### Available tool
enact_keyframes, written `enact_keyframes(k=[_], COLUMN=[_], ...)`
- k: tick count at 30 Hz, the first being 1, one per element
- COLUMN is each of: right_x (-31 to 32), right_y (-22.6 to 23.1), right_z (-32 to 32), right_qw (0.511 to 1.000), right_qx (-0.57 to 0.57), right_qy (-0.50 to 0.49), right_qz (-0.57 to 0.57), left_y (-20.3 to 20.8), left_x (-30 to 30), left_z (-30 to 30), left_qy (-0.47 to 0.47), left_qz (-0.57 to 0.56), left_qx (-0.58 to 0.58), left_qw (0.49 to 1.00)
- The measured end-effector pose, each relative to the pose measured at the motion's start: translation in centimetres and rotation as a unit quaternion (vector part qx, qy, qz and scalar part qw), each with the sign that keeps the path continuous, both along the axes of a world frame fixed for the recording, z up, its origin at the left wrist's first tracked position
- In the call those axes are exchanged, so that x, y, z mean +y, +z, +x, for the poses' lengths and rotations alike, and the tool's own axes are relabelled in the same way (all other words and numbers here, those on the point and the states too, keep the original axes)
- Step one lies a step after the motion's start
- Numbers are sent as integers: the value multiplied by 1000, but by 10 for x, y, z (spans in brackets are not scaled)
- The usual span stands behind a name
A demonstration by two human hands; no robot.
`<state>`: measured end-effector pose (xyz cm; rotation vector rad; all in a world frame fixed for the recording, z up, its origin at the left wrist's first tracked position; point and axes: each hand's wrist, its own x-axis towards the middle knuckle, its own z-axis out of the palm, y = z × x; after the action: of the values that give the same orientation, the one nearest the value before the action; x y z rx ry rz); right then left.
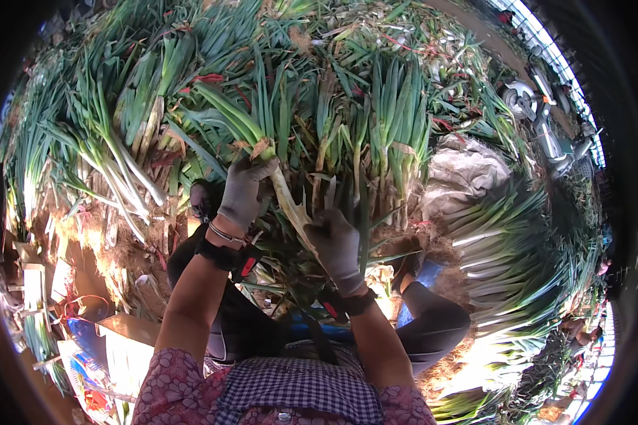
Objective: The person peels the outer layers from leeks by hand, wipes the stalks with a blue cloth, and places the cleaned leeks onto a pile.
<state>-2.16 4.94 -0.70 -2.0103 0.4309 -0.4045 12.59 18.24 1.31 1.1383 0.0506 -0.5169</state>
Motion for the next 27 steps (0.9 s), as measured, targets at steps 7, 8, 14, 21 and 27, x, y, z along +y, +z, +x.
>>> enact_keyframes(k=[7, 8, 14, 21, 27], right_x=[-76, -58, 32, 28, 22], right_y=[-31, -17, 4, -1, 9], right_z=[-50, -30, 60, 58, 62], right_qw=[976, 983, 976, 956, 997], right_qx=[117, 61, -63, -157, -43], right_qy=[79, 81, 62, 46, 67], right_qz=[-167, -153, -199, -243, -17], left_y=[2, 9, -8, -5, -14], left_x=[11, 5, -8, -5, 2], left_z=[13, 6, 2, 1, -7], left_qy=[26, 6, 38, 8, 14], left_qz=[-45, -60, 10, -14, 6], left_qx=[-64, -35, -192, -93, -121], left_qw=[997, 998, 981, 996, 993])
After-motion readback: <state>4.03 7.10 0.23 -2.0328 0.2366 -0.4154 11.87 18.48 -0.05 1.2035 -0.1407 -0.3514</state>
